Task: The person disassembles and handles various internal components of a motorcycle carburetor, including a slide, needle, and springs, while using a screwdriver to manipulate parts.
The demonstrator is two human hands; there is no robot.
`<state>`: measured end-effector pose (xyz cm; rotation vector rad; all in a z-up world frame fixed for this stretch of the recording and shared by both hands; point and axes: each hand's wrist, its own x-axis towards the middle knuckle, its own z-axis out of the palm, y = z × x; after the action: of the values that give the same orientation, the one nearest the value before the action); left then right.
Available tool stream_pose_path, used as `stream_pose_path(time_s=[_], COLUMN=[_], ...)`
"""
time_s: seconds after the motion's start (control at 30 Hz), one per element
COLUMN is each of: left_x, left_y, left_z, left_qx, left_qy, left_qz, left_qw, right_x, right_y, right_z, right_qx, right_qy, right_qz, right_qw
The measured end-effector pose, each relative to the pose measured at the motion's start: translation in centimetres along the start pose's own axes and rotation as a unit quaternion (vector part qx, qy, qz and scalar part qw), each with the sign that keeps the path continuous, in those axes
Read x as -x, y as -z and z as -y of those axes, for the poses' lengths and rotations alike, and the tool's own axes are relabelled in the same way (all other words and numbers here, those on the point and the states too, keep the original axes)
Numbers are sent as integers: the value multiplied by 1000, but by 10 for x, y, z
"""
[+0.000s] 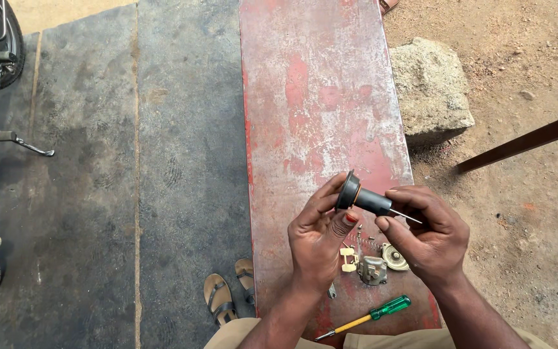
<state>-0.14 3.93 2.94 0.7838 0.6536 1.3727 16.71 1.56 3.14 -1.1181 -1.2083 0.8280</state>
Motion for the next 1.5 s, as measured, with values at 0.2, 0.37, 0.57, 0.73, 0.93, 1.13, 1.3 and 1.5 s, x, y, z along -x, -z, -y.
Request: stream_pose_path(time_s=[0.2,0.37,0.57,0.73,0.93,1.13,1.3,1.5], left_x=[11,20,44,45,13,51,24,19], left_y=[-9,-3,-23,-39,-24,11,8,-12], left_z=[-12,-2,-1,-36,-17,13,-6,-30], left_qx=[-142,-108,-32,-65,-51,-46,-85,-73], left_qy=[-36,39,3,-120,-99,30,-33,35], left_qz=[-5,-13,-46,-12,32,-3,-29,65], left_qw=[989,993,998,991,993,999,995,995], right_x=[9,17,26,74,88,60,17,27], right_y=[6,6,2,35,56,24,-1,-9], right_z=[11,12,24,1,-81,-2,30,27], right_qx=[14,79,-25,-186,-61,-43,-190,-84], right_qy=[35,49,56,16,-279,-106,-230,-164], right_qz=[-19,-66,-74,-78,-48,-43,-86,-9], right_qw=[999,993,995,979,957,993,951,983])
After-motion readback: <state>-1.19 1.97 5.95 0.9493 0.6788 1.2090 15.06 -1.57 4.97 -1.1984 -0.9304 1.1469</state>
